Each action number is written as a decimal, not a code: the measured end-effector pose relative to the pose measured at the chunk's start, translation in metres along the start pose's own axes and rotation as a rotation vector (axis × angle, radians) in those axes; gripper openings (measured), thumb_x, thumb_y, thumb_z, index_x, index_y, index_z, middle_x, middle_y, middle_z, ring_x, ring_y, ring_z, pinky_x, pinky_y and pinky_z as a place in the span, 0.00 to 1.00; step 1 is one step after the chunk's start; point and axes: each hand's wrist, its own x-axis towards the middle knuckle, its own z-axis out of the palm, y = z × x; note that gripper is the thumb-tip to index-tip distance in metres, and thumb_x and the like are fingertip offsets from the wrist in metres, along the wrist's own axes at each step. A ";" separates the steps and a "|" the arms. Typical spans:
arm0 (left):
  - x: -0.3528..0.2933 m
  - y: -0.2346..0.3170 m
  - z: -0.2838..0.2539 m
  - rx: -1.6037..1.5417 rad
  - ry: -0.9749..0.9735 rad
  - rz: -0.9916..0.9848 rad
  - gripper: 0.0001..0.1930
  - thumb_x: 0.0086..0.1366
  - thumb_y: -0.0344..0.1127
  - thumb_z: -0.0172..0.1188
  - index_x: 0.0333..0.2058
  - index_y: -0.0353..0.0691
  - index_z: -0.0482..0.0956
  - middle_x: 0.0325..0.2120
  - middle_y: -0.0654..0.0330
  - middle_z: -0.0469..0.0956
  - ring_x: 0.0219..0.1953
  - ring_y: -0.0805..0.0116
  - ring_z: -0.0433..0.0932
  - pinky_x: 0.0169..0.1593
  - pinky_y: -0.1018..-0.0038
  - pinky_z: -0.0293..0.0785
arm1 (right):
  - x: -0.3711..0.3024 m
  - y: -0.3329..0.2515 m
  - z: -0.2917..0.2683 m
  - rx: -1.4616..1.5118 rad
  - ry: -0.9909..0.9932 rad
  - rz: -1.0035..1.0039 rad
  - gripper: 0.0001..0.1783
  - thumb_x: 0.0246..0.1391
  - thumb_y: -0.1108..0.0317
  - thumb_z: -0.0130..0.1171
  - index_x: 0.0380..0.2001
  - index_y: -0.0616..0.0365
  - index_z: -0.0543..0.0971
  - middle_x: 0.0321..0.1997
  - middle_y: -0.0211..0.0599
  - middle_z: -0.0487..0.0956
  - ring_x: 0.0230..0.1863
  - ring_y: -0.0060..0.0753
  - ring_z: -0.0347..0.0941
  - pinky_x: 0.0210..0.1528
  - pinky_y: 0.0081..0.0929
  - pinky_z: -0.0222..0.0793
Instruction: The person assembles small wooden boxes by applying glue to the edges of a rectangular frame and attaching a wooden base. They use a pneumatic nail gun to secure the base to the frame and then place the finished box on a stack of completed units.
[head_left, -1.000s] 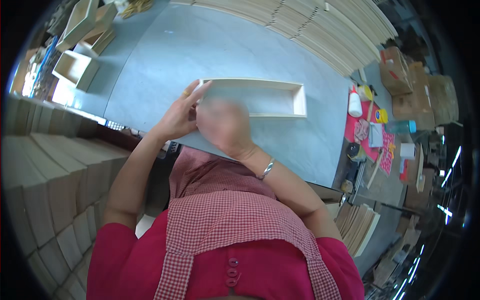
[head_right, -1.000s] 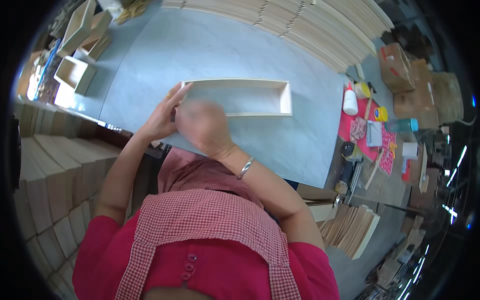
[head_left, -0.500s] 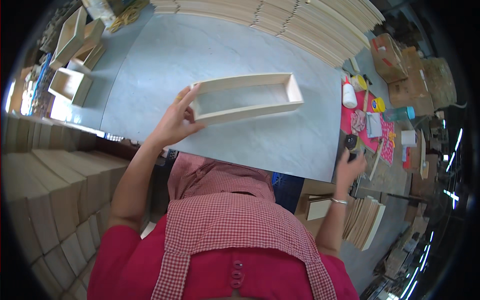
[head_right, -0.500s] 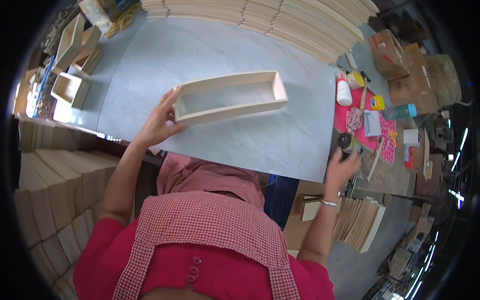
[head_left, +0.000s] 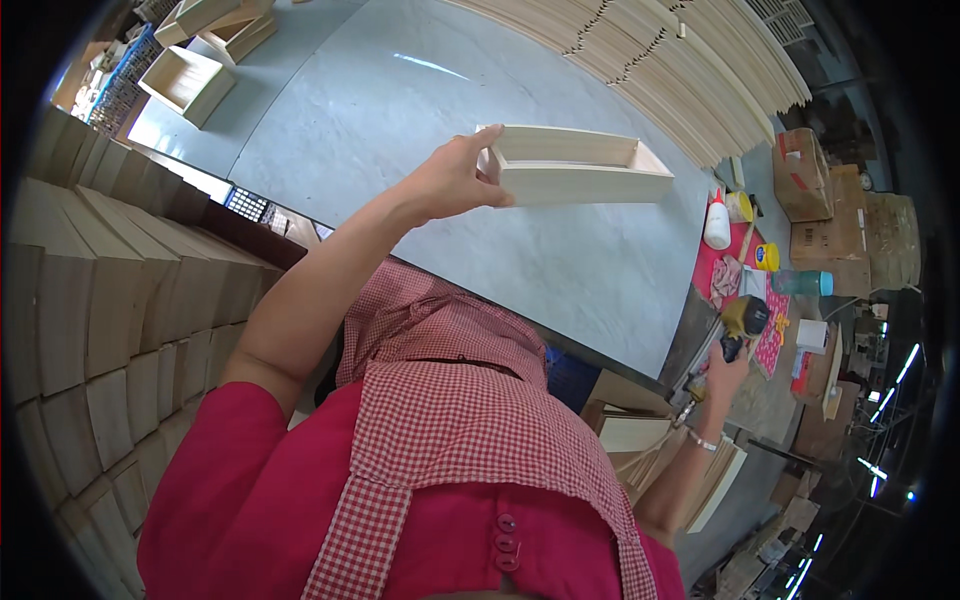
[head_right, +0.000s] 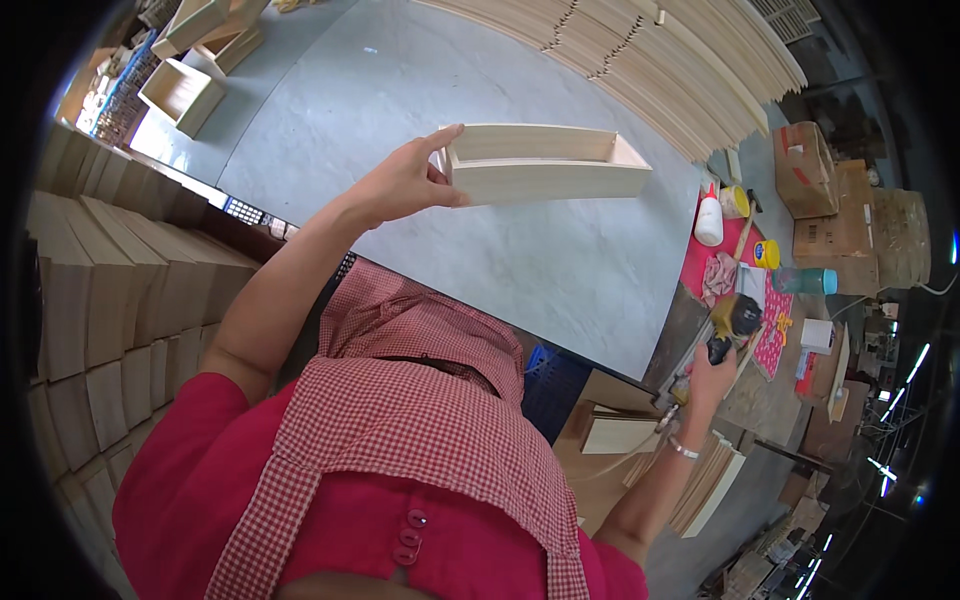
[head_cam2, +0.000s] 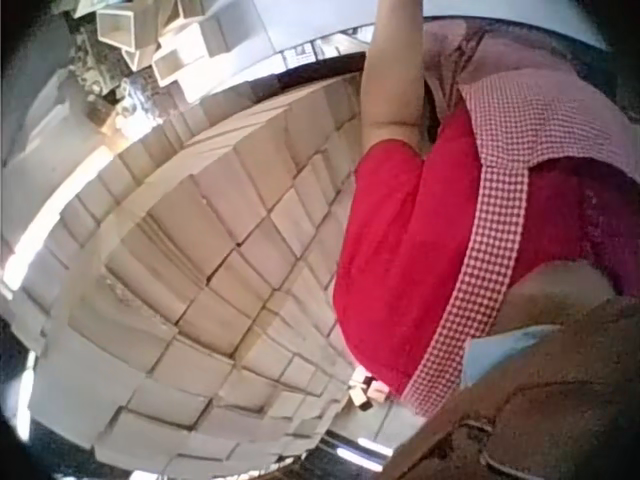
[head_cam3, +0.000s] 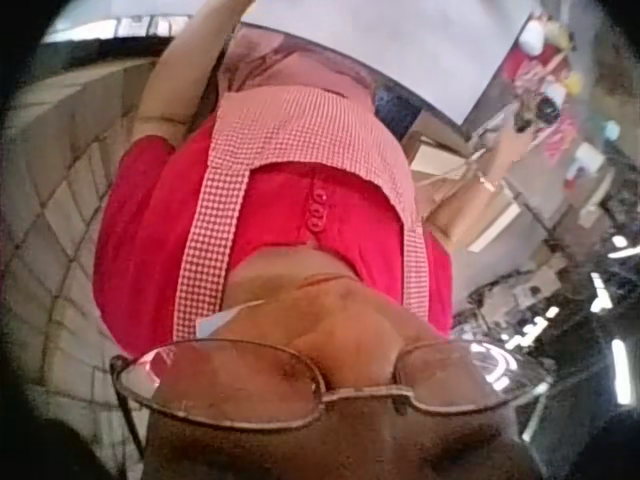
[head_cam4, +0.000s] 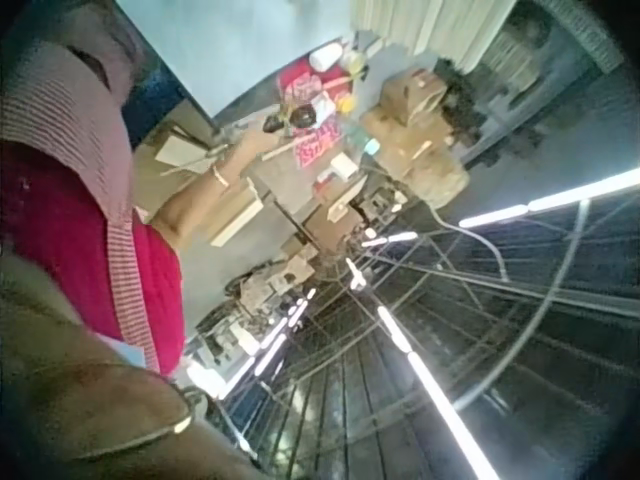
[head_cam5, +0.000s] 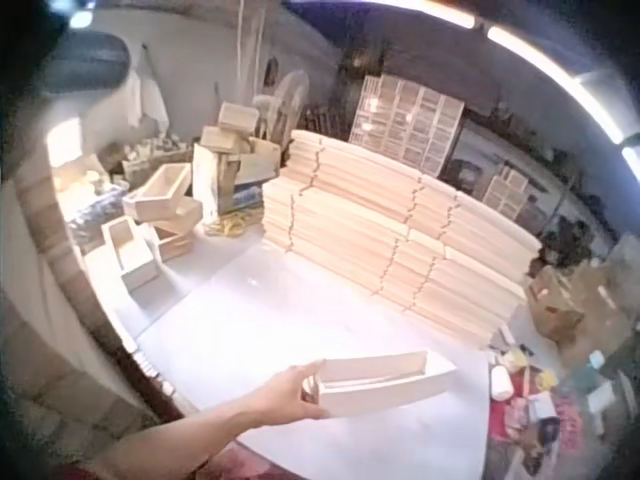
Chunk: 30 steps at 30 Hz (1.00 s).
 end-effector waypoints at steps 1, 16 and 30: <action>-0.002 0.005 0.000 0.010 0.001 -0.010 0.51 0.53 0.34 0.73 0.73 0.33 0.55 0.34 0.52 0.79 0.35 0.66 0.79 0.41 0.70 0.77 | -0.025 -0.038 0.001 0.094 0.021 -0.046 0.14 0.57 0.71 0.67 0.41 0.64 0.74 0.24 0.33 0.76 0.17 0.22 0.72 0.22 0.23 0.70; -0.031 0.039 0.015 -0.040 0.044 0.112 0.47 0.56 0.28 0.73 0.71 0.32 0.58 0.39 0.51 0.78 0.33 0.72 0.78 0.38 0.74 0.78 | -0.201 -0.207 0.101 0.440 -0.379 -0.331 0.15 0.62 0.63 0.68 0.44 0.62 0.78 0.22 0.26 0.74 0.20 0.19 0.68 0.25 0.20 0.63; -0.035 0.049 0.006 -0.101 -0.018 0.085 0.46 0.56 0.25 0.72 0.71 0.31 0.58 0.27 0.61 0.76 0.33 0.74 0.76 0.39 0.76 0.78 | -0.198 -0.203 0.101 0.273 -0.451 -0.395 0.23 0.64 0.50 0.65 0.49 0.59 0.80 0.26 0.25 0.75 0.26 0.19 0.69 0.31 0.23 0.65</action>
